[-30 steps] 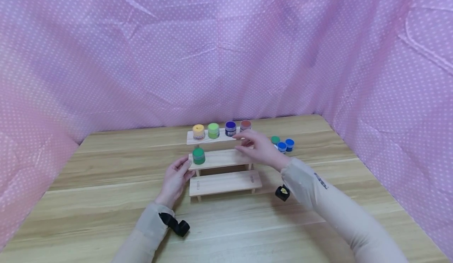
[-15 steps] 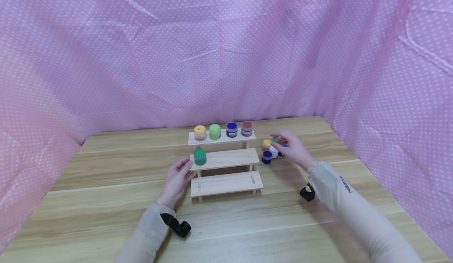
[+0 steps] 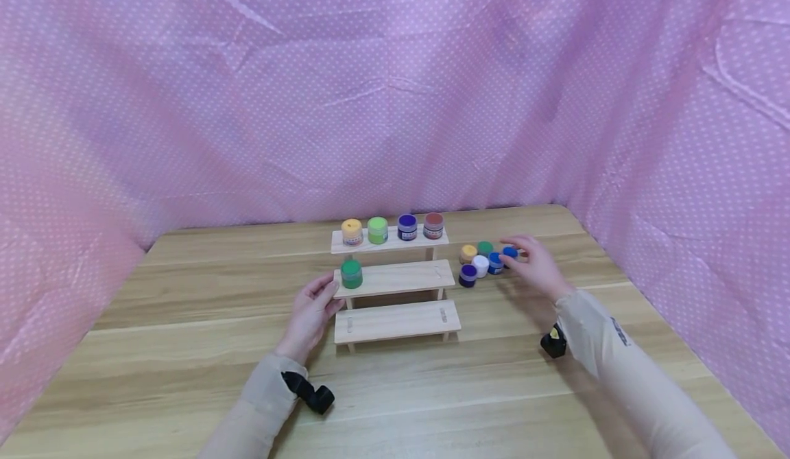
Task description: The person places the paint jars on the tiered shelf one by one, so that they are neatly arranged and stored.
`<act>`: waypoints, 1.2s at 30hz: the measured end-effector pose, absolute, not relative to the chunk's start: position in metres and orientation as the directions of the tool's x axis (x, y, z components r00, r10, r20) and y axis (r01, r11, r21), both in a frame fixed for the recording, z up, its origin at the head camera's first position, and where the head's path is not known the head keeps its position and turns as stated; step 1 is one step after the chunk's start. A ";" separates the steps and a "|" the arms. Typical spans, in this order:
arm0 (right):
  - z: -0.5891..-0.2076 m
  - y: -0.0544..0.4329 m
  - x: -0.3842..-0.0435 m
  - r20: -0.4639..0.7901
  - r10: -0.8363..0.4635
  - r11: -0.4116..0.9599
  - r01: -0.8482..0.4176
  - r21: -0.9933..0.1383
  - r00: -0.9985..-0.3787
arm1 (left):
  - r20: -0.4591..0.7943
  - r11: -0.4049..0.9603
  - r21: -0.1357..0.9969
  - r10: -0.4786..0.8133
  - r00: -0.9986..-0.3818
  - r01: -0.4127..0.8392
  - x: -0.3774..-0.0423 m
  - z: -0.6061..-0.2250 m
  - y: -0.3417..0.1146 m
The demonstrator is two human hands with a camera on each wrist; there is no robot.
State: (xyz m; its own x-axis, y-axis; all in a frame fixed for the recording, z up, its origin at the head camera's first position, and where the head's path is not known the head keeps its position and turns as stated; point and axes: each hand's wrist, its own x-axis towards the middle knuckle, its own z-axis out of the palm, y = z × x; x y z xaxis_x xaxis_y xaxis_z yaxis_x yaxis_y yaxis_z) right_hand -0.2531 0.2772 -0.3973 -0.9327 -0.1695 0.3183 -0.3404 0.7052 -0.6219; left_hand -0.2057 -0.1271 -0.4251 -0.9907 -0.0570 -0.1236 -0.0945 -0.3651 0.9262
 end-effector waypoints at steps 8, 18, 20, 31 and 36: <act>-0.407 0.292 -0.258 0.262 -0.155 0.704 -0.292 -0.647 -0.953 | -0.126 -0.369 0.924 -0.049 -0.991 -0.099 -0.205 -0.424 -0.128; -0.416 0.301 -0.267 0.184 -0.186 0.663 -0.262 -0.701 -0.965 | -0.129 -0.373 0.923 -0.062 -0.990 -0.097 -0.204 -0.423 -0.127; -0.418 0.303 -0.269 0.184 -0.209 0.636 -0.277 -0.720 -0.960 | -0.131 -0.371 0.923 -0.061 -0.989 -0.099 -0.204 -0.423 -0.127; -0.419 0.300 -0.266 0.099 -0.254 0.632 -0.243 -0.736 -0.962 | -0.132 -0.338 0.936 -0.062 -0.989 -0.104 -0.204 -0.423 -0.126; -0.419 0.299 -0.268 0.081 -0.243 0.638 -0.222 -0.737 -0.967 | -0.130 -0.360 0.928 -0.076 -0.989 -0.095 -0.204 -0.424 -0.125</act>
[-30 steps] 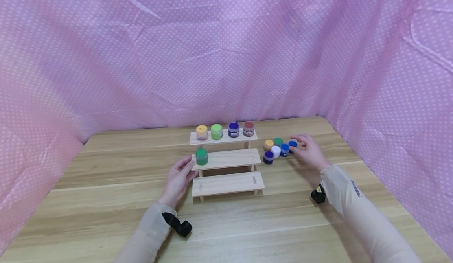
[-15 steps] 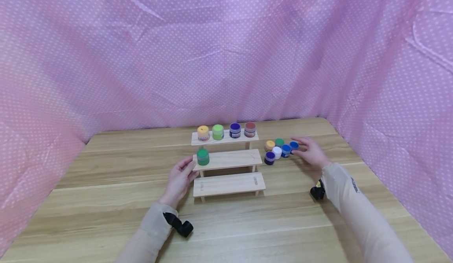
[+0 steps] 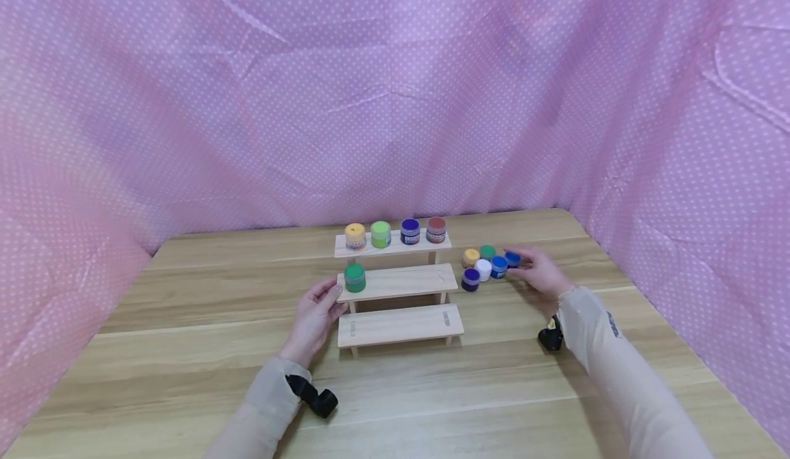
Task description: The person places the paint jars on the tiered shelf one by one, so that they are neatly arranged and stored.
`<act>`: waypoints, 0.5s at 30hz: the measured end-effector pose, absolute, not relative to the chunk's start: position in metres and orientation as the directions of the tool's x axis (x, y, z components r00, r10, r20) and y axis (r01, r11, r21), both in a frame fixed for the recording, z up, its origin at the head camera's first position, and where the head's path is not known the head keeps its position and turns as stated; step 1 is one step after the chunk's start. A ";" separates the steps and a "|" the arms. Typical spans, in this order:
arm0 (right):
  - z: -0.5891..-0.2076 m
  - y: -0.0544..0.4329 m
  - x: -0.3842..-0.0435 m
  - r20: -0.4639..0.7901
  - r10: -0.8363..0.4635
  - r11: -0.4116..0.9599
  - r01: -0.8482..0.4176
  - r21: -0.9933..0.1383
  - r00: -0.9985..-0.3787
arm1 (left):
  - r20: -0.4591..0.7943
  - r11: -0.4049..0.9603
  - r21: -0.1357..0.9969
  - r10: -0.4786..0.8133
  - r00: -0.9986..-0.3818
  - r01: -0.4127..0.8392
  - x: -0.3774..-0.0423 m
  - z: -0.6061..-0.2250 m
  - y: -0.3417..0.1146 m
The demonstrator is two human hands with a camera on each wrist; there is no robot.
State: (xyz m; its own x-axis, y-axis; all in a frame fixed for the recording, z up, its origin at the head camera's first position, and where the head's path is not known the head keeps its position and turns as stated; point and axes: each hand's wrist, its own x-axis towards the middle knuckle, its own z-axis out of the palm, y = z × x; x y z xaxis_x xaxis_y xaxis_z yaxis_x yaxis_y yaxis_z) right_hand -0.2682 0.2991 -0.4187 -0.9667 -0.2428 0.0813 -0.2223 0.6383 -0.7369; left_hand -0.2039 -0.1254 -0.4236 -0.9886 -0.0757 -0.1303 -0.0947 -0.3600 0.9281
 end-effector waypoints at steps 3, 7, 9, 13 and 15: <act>-0.420 0.300 -0.270 0.066 -0.222 0.645 -0.197 -0.739 -0.973 | -0.134 -0.377 0.921 -0.082 -0.988 -0.094 -0.204 -0.424 -0.125; -0.421 0.300 -0.272 0.061 -0.201 0.662 -0.182 -0.727 -0.978 | -0.126 -0.377 0.922 -0.082 -0.989 -0.087 -0.204 -0.424 -0.125; -0.421 0.299 -0.271 0.051 -0.188 0.668 -0.166 -0.725 -0.981 | -0.127 -0.382 0.920 -0.081 -0.989 -0.086 -0.204 -0.424 -0.124; -0.419 0.298 -0.270 0.023 -0.173 0.672 -0.135 -0.728 -0.985 | -0.121 -0.380 0.921 -0.080 -0.989 -0.082 -0.203 -0.424 -0.125; -0.419 0.298 -0.270 0.020 -0.167 0.673 -0.128 -0.728 -0.986 | -0.125 -0.373 0.924 -0.082 -0.989 -0.085 -0.204 -0.424 -0.125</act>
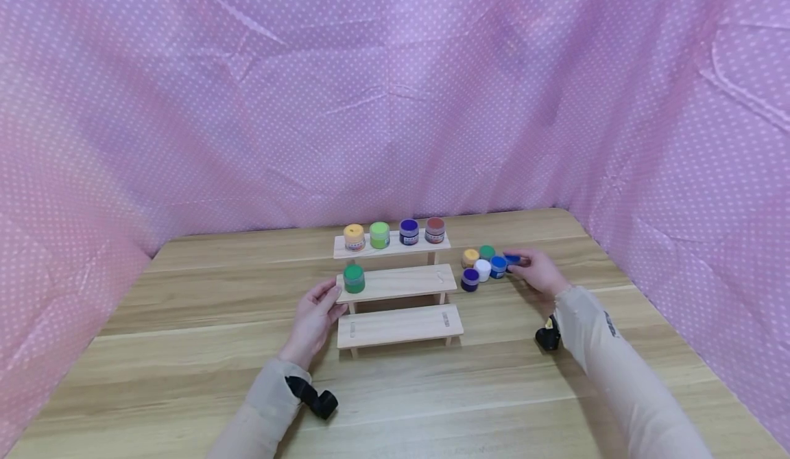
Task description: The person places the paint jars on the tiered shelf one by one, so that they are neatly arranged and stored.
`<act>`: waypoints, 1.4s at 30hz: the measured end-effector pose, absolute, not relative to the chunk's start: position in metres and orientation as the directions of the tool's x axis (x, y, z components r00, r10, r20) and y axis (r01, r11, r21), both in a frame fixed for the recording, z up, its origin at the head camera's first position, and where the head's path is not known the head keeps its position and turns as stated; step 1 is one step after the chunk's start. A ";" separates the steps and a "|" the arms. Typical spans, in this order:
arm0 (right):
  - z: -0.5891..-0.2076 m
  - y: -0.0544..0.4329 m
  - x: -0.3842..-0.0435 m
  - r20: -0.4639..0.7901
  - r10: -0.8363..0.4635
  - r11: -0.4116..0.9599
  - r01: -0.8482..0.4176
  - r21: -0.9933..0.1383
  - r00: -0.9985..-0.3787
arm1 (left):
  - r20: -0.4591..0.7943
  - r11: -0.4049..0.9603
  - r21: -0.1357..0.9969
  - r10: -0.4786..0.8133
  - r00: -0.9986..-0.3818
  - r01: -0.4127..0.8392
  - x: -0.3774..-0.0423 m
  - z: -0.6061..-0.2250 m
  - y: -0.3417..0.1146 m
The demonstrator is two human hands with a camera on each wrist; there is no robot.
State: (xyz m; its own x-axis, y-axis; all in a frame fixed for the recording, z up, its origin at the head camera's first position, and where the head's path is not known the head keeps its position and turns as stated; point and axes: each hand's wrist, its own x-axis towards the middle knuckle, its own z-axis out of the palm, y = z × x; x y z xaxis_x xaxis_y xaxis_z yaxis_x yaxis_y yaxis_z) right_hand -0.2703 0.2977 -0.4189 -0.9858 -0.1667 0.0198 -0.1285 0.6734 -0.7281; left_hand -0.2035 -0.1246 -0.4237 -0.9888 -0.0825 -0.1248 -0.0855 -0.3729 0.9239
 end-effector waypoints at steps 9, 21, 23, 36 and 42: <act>-0.420 0.299 -0.270 0.032 -0.140 0.688 -0.121 -0.715 -0.990 | -0.129 -0.347 0.933 -0.082 -0.988 -0.093 -0.204 -0.423 -0.125; -0.424 0.301 -0.265 0.067 -0.124 0.701 -0.135 -0.700 -0.990 | -0.121 -0.364 0.928 -0.079 -0.989 -0.084 -0.203 -0.424 -0.126; -0.424 0.301 -0.264 0.062 -0.116 0.706 -0.126 -0.697 -0.991 | -0.124 -0.363 0.927 -0.078 -0.989 -0.087 -0.203 -0.424 -0.126; -0.423 0.299 -0.255 0.118 -0.140 0.738 -0.183 -0.649 -0.983 | -0.133 -0.314 0.943 -0.058 -0.989 -0.108 -0.203 -0.419 -0.126; -0.421 0.296 -0.247 0.135 -0.121 0.729 -0.180 -0.660 -0.984 | -0.132 -0.313 0.944 -0.061 -0.989 -0.107 -0.203 -0.421 -0.125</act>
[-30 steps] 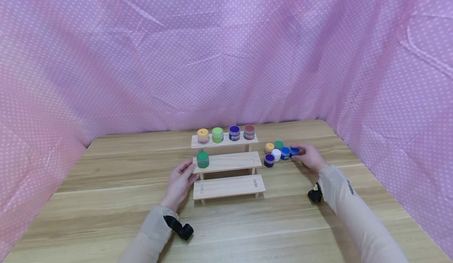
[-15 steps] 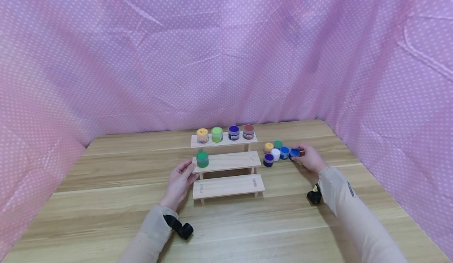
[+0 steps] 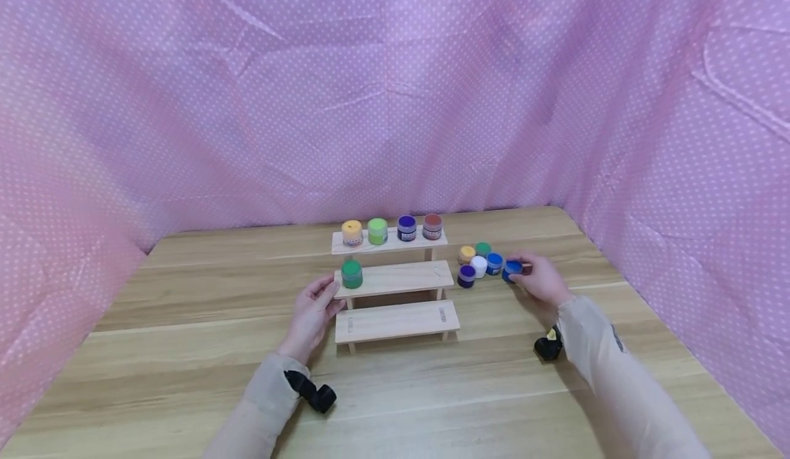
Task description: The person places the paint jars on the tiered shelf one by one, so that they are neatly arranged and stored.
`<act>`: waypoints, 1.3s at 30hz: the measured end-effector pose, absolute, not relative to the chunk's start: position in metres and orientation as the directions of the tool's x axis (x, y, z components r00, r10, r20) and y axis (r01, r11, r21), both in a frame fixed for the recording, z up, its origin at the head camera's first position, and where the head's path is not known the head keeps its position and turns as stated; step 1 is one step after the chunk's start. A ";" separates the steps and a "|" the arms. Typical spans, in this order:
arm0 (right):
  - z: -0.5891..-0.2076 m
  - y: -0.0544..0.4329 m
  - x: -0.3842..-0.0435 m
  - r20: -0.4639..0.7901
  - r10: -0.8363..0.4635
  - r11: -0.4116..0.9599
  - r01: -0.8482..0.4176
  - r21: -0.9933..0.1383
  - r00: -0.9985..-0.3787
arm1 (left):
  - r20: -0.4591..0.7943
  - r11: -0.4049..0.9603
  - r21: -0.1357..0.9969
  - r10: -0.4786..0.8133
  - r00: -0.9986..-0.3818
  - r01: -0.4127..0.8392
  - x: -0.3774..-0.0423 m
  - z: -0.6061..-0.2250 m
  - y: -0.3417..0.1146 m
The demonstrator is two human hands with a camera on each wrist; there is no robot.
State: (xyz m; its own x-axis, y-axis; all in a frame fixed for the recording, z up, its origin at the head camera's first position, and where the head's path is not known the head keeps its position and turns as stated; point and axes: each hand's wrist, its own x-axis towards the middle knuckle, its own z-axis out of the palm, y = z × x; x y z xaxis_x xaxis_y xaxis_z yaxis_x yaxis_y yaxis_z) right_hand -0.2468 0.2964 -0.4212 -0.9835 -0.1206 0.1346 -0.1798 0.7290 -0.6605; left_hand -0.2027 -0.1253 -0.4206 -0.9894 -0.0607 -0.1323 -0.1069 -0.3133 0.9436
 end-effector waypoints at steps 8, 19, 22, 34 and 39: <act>-0.416 0.290 -0.238 0.152 -0.039 0.645 -0.141 -0.751 -0.988 | -0.122 -0.332 0.938 -0.058 -0.991 -0.096 -0.203 -0.420 -0.126; -0.415 0.285 -0.231 0.128 -0.032 0.579 -0.123 -0.806 -0.991 | -0.130 -0.347 0.932 -0.065 -0.989 -0.100 -0.202 -0.420 -0.125; -0.414 0.281 -0.230 0.117 -0.030 0.560 -0.114 -0.820 -0.993 | -0.131 -0.349 0.932 -0.067 -0.989 -0.100 -0.202 -0.421 -0.125; -0.406 0.256 -0.220 0.127 -0.064 0.441 -0.142 -0.886 -0.990 | -0.123 -0.337 0.936 -0.056 -0.991 -0.097 -0.204 -0.421 -0.126; -0.402 0.240 -0.215 0.110 -0.068 0.386 -0.128 -0.914 -0.992 | -0.127 -0.342 0.935 -0.063 -0.990 -0.098 -0.203 -0.420 -0.126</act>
